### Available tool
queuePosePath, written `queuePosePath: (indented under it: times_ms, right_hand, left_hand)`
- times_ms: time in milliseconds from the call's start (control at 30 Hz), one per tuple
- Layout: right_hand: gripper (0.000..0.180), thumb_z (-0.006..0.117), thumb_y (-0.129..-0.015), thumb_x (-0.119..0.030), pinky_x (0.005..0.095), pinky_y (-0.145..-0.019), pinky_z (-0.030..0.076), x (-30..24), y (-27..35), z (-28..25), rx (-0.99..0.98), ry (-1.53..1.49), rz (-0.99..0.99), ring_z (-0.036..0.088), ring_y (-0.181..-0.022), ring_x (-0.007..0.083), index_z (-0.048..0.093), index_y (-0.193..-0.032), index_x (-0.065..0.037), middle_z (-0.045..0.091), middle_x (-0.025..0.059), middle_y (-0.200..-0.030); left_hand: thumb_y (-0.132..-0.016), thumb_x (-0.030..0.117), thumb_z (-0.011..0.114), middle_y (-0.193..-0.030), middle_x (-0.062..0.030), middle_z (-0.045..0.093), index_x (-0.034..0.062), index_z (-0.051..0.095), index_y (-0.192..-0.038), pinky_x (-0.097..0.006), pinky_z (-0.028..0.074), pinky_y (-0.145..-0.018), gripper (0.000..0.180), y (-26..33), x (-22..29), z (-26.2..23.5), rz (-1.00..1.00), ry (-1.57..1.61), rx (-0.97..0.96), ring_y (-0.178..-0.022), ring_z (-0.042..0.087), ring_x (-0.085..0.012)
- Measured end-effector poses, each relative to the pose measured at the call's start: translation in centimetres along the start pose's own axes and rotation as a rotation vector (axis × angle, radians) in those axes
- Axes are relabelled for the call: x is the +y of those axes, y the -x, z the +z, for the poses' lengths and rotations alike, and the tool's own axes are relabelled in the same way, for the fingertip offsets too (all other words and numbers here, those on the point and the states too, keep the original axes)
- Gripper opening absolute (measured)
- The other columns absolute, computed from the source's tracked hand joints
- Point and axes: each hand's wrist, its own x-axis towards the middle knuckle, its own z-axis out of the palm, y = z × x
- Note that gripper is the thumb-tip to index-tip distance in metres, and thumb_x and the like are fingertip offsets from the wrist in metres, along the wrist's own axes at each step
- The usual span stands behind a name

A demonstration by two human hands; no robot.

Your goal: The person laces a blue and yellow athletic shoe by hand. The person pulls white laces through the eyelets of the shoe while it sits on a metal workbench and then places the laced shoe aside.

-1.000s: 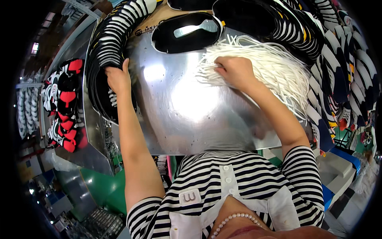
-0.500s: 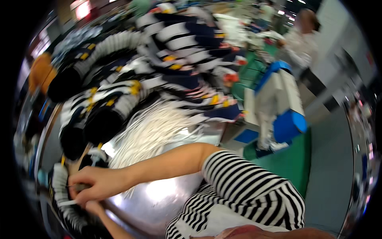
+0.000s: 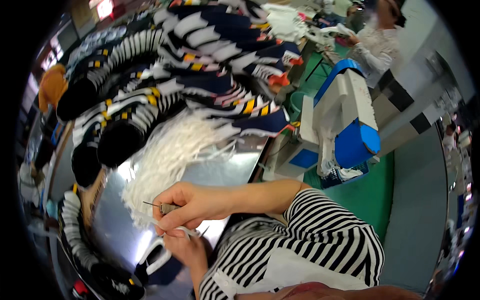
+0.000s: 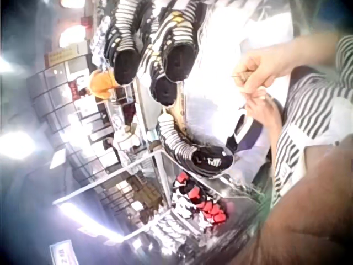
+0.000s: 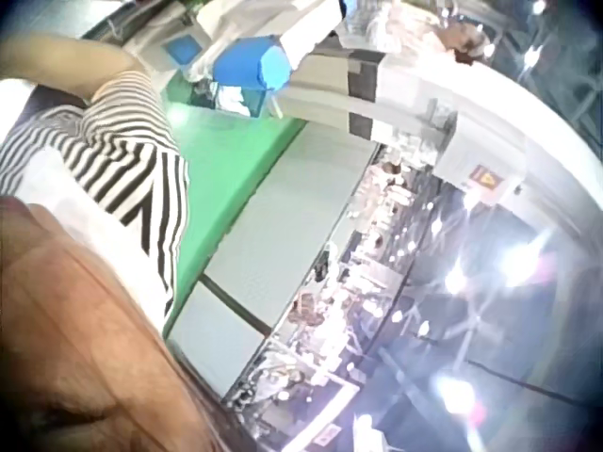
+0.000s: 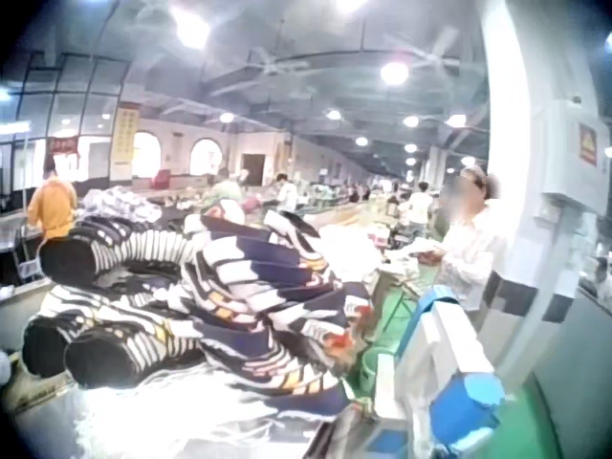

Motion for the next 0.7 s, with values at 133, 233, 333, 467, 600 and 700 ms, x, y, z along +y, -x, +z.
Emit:
queuePosePath:
  times_ms: [133, 233, 333, 467, 600, 700]
  right_hand:
    - [0.018, 0.065, -0.093, -0.012, 0.0182, -0.049, 0.039, 0.3, 1.8, 2.5, -0.223, -0.124, 0.133, 0.057, -0.063, 0.008, 0.062, -0.101, 0.003, 0.064, 0.0064, -0.077]
    - [0.012, 0.064, -0.092, -0.008, 0.0245, -0.058, 0.05, 5.1, 0.7, 0.3, 0.075, 0.054, 0.211, 0.06, -0.067, 0.0119, 0.06, -0.098, 0.002, 0.064, 0.0102, -0.086]
    - [0.012, 0.062, -0.095, -0.017, 0.0156, -0.042, 0.024, 11.8, -2.1, -2.9, 0.277, 0.235, 0.207, 0.034, -0.048, -0.001, 0.061, -0.096, -0.005, 0.065, 0.0011, -0.081]
    - [0.013, 0.061, -0.095, -0.018, 0.0174, -0.044, 0.027, 14.6, -5.6, -3.4, 0.309, 0.323, 0.299, 0.037, -0.05, 0.0006, 0.061, -0.096, -0.004, 0.065, 0.0003, -0.076]
    - [0.012, 0.061, -0.095, -0.016, 0.0185, -0.05, 0.033, 16.3, -6.3, -2.4, 0.355, 0.475, 0.343, 0.044, -0.055, 0.0014, 0.062, -0.096, -0.004, 0.065, -0.0004, -0.073]
    - [0.014, 0.061, -0.095, -0.017, 0.0181, -0.055, 0.036, 17.4, -6.2, -3.3, 0.371, 0.508, 0.22, 0.048, -0.061, 0.0022, 0.063, -0.097, -0.003, 0.065, -0.0003, -0.073]
  left_hand:
    - [-0.082, 0.006, 0.068, -0.108, -0.0189, 0.06, -0.0026, 0.06, -0.109, -0.042, 0.046, -0.087, 0.03, 1.2, 0.9, -0.8, -0.3, 0.411, 0.082, -0.099, 0.057, -0.0346]
    - [-0.083, 0.003, 0.068, -0.105, -0.0172, 0.062, -0.0014, 0.063, -0.106, -0.041, 0.048, -0.084, 0.023, 2.4, -3.6, -6.0, -0.184, 0.008, 0.147, -0.097, 0.059, -0.0356]
    - [-0.084, 0.005, 0.069, -0.108, -0.0176, 0.063, -0.0014, 0.063, -0.105, -0.039, 0.049, -0.084, 0.023, 3.3, -5.4, -10.6, -0.173, -0.188, 0.066, -0.097, 0.061, -0.0338]
    - [-0.093, 0.025, 0.062, -0.104, -0.0169, 0.065, -0.0021, 0.064, -0.106, -0.037, 0.049, -0.081, 0.03, 3.5, -8.3, -10.9, -0.391, -0.041, -0.253, -0.091, 0.064, -0.0319]
    - [-0.1, 0.055, 0.042, -0.107, -0.011, 0.068, -0.0005, 0.063, -0.117, -0.03, 0.047, -0.091, 0.062, 1.1, -11.6, -10.0, -1.29, 0.918, -0.804, -0.101, 0.063, -0.0241]
    - [-0.1, 0.056, 0.04, -0.125, -0.0164, 0.059, -0.0064, 0.043, -0.138, -0.032, 0.029, -0.115, 0.073, -0.6, -11.0, -7.2, -1.117, 1.195, -0.736, -0.129, 0.048, -0.0228]
